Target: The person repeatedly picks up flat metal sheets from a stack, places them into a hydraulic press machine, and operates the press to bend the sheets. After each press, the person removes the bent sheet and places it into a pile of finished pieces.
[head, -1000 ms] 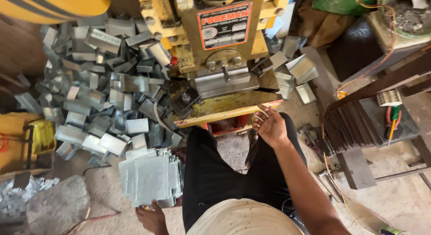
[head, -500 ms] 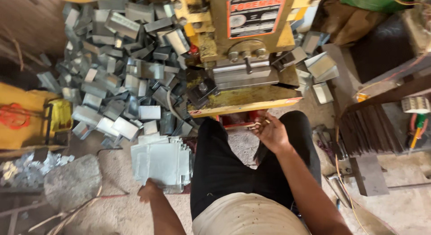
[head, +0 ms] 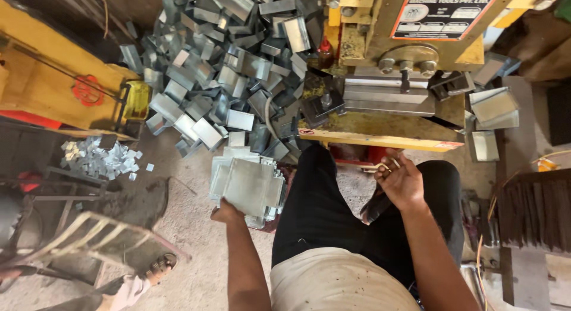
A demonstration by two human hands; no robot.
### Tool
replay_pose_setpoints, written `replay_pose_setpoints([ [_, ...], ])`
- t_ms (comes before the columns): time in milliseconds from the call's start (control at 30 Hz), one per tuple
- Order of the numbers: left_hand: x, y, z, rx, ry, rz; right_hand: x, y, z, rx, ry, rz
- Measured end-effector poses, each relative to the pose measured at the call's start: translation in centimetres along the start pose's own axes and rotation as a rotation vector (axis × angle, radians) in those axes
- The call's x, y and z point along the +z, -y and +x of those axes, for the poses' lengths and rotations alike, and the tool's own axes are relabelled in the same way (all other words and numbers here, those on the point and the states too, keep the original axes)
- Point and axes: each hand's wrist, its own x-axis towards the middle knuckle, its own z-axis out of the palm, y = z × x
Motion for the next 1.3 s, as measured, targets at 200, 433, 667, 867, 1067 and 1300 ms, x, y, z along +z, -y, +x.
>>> replay_pose_setpoints([
  [200,2.8,-1.3,-3.4,0.499,0.188,0.115,1.8,-1.7,-0.5,0.086,0.035,-0.169],
  [433,3.0,-12.9,-15.0,0.770,0.775,0.114,7.8,-1.5,-3.6,0.083,0.162,-0.924],
  [667,8.1,-10.4,-22.6,-0.131,1.146,-0.167,4.2,-0.3,-5.2,0.074,0.366,-0.983],
  [867,9.7,-2.7,-27.2,-0.300,1.608,0.041,0.9,4.4,-6.4,-0.176,0.167,-0.680],
  [1067,7.1,-1.2,-30.8,0.032,1.745,0.585,1.4,6.7,-6.5,-0.196,0.015,-0.635],
  [1300,7.7,-2.6,-31.1,0.052,1.710,0.462,2.0,6.6,-5.6,-0.254,0.030,-0.673],
])
